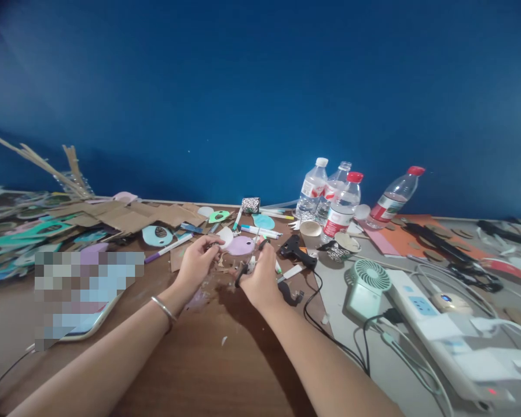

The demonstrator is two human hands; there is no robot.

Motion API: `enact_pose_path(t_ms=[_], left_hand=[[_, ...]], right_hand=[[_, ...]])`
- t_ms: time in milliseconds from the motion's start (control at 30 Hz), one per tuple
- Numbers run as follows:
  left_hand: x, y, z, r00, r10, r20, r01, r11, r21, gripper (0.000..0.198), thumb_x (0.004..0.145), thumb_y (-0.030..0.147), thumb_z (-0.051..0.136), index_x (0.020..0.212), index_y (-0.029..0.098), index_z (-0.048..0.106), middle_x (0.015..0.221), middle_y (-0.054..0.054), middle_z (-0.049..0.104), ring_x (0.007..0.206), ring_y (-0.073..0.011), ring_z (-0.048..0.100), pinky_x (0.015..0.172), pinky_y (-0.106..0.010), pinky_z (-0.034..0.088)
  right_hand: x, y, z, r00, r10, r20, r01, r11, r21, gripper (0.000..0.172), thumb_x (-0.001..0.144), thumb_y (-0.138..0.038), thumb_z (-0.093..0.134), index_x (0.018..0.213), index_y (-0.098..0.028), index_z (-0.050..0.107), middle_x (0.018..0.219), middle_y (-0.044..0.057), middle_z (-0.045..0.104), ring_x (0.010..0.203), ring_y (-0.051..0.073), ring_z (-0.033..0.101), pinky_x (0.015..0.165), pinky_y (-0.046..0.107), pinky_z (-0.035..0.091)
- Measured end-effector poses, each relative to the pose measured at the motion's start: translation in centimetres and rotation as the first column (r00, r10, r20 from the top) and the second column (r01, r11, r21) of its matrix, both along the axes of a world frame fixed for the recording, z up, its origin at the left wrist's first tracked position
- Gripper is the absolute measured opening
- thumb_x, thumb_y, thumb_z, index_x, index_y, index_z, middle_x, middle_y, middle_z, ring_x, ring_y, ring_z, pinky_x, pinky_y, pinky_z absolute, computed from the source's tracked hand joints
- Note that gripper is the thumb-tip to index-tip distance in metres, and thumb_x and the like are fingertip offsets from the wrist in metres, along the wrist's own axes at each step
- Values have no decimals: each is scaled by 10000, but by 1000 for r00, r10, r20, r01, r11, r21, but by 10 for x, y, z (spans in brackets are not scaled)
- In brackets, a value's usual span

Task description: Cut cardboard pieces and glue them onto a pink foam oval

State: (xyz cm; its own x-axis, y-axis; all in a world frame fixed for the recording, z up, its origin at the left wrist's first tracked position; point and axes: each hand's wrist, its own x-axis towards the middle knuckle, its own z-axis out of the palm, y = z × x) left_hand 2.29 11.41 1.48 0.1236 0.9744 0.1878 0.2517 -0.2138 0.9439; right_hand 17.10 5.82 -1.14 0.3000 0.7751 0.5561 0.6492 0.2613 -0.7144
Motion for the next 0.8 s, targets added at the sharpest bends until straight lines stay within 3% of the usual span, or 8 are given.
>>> enact_pose_path(t_ms=[100, 200, 367, 500, 600, 800], left_hand=[[-1, -1, 1, 997, -20, 76, 23, 999, -37, 205, 720, 269, 487, 846, 168, 612, 760, -33, 636, 641, -134, 563, 513, -208, 394], [-1, -3, 1, 996, -41, 77, 43, 999, -32, 151, 714, 270, 506, 764, 156, 590, 706, -26, 626, 590, -121, 545, 514, -209, 398], [-2, 0, -3, 1000, -19, 5, 19, 999, 36, 189, 719, 315, 534, 623, 169, 463, 555, 39, 502, 489, -82, 431, 493, -195, 344], [-2, 1, -3, 1000, -5, -23, 7, 995, 99, 244, 728, 338, 537, 598, 174, 411, 536, 52, 429, 523, -85, 401, 526, -196, 325], [-2, 0, -2, 999, -14, -36, 18, 996, 91, 253, 741, 365, 527, 617, 178, 410, 558, 53, 420, 533, -86, 387, 534, -199, 323], [-7, 10, -2, 995, 61, -74, -48, 986, 157, 123, 761, 312, 489, 786, 205, 434, 687, 31, 497, 611, -114, 469, 581, -223, 367]], right_hand=[[3, 2, 0, 998, -51, -39, 50, 998, -44, 608, 599, -303, 662, 1119, -148, 388, 1039, 117, 460, 1000, 274, 466, 866, 410, 390], [7, 3, 1, 997, -72, -36, 67, 991, -113, 466, 679, -305, 581, 1085, -143, 419, 994, 105, 482, 955, 252, 483, 833, 379, 406], [14, 6, 1, 998, -54, 22, 58, 969, -238, 354, 716, -252, 504, 1060, -171, 489, 917, 78, 563, 867, 231, 544, 768, 334, 424], [17, 9, -2, 993, -101, 63, 113, 968, -224, 385, 683, -239, 522, 1059, -160, 509, 963, 97, 585, 885, 236, 551, 785, 329, 416], [17, 7, 1, 989, -143, -36, 131, 963, -234, 361, 704, -301, 519, 1034, -156, 505, 898, 88, 597, 810, 234, 566, 720, 327, 427], [12, -2, 14, 960, -79, -269, 29, 983, -183, 259, 769, -407, 474, 898, -187, 519, 788, 33, 617, 695, 191, 575, 649, 288, 413]])
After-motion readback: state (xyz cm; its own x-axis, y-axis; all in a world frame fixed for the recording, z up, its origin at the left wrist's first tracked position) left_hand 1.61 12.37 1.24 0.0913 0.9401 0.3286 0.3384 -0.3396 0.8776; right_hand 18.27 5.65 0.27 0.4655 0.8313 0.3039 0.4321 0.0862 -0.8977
